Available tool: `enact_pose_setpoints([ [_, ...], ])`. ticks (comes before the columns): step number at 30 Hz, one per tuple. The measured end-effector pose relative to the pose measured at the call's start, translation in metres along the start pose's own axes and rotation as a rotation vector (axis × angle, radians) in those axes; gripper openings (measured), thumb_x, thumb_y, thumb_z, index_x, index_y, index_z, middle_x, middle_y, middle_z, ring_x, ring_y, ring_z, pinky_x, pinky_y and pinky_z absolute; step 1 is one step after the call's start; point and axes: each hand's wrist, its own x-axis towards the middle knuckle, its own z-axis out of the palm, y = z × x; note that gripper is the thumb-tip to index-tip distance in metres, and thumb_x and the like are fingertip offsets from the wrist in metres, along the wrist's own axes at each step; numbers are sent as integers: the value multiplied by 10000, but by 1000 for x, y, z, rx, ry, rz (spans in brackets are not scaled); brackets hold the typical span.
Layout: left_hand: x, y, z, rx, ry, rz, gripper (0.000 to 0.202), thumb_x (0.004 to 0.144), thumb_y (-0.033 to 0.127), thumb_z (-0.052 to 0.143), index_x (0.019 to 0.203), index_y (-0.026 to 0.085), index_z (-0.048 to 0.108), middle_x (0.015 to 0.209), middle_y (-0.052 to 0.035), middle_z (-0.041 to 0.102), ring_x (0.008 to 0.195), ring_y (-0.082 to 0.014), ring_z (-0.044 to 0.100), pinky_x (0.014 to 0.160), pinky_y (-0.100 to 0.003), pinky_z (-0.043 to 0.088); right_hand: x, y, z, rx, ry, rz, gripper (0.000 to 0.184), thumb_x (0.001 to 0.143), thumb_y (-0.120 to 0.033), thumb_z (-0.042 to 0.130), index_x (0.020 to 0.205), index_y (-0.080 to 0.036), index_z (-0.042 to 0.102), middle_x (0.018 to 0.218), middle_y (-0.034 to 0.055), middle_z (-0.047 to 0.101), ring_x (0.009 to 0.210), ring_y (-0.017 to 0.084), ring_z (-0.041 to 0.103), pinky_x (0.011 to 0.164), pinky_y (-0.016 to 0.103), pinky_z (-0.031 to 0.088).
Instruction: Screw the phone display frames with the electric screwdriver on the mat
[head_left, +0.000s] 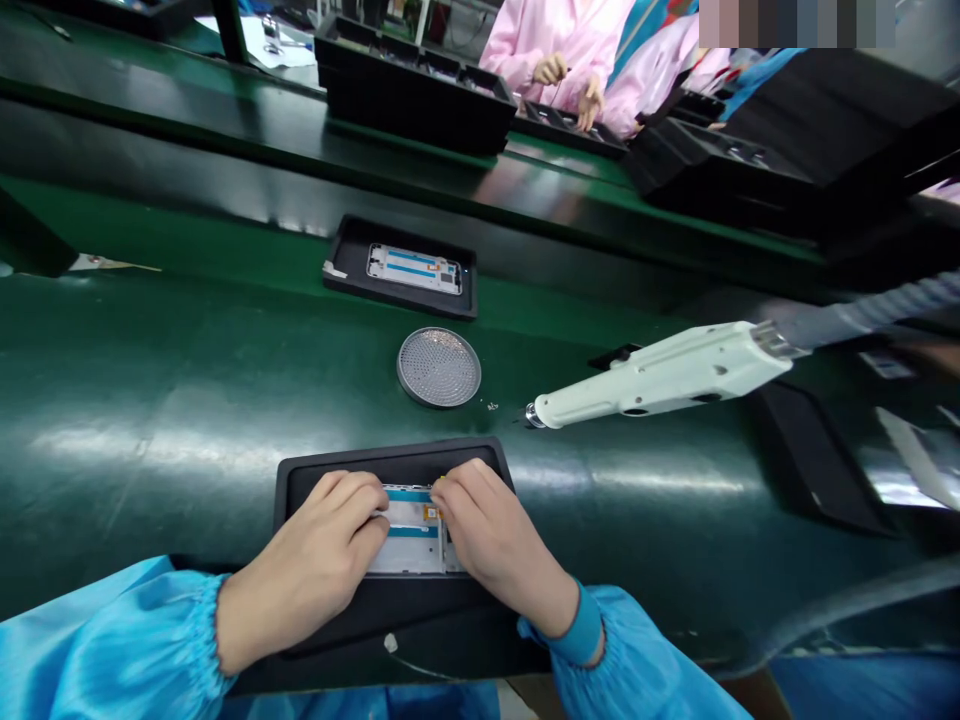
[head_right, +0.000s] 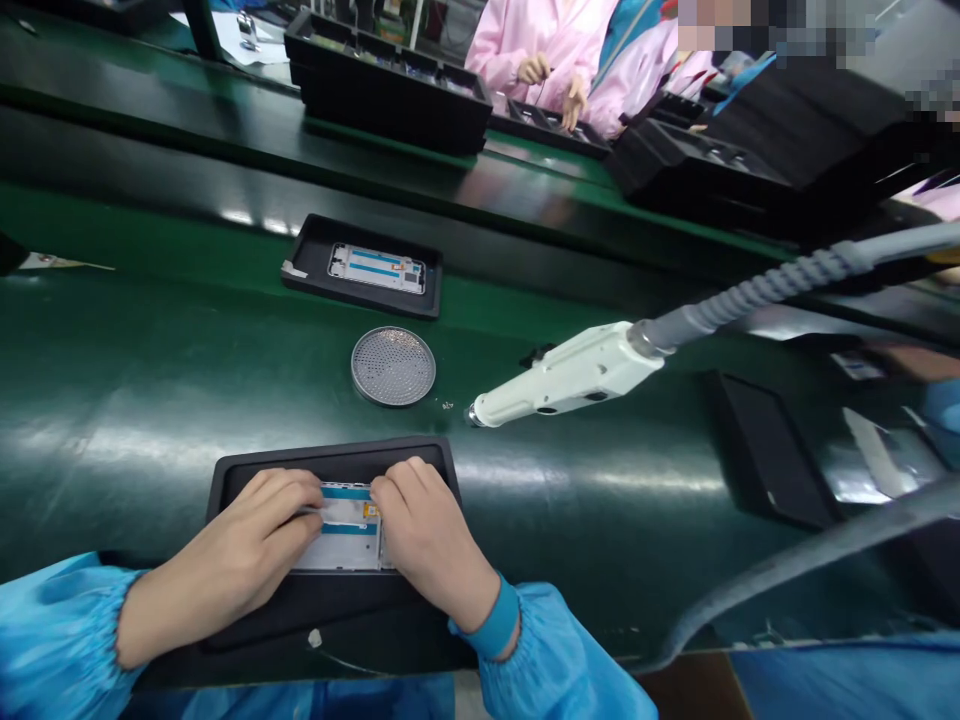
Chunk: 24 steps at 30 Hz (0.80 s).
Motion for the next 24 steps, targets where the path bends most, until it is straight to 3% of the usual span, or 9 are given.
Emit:
enact_pose_setpoints([
  [6, 14, -1, -8, 41, -74, 18, 131, 897, 31, 495, 911, 81, 616, 1028, -141, 574, 1010, -284, 544, 842, -455, 510, 0, -2, 3, -24, -12, 0, 138, 939, -56, 478, 930, -102, 607, 815, 88, 557, 764, 193, 460, 682, 340, 435],
  [11, 26, -3, -3, 132, -108, 33, 156, 874, 64, 529, 990, 69, 633, 1019, -149, 595, 985, -301, 566, 824, -459, 540, -2, -5, 5, -70, 24, -5, 114, 934, -63, 510, 929, -112, 613, 801, 83, 569, 751, 192, 461, 676, 339, 435],
  [17, 24, -1, 6, 128, -90, 102, 201, 902, 122, 537, 1057, 49, 642, 1107, -184, 605, 1076, -330, 571, 903, -477, 533, -4, -5, 4, -32, 54, -6, 88, 925, -68, 554, 925, -134, 613, 784, 69, 589, 752, 189, 499, 687, 341, 463],
  [24, 24, 2, 8, 143, -54, 79, 257, 970, 220, 487, 1099, 63, 644, 1091, -173, 620, 1052, -326, 593, 867, -484, 541, -4, -3, 4, 59, 85, 9, 85, 905, -47, 580, 931, -124, 608, 792, 83, 608, 749, 184, 523, 664, 341, 501],
])
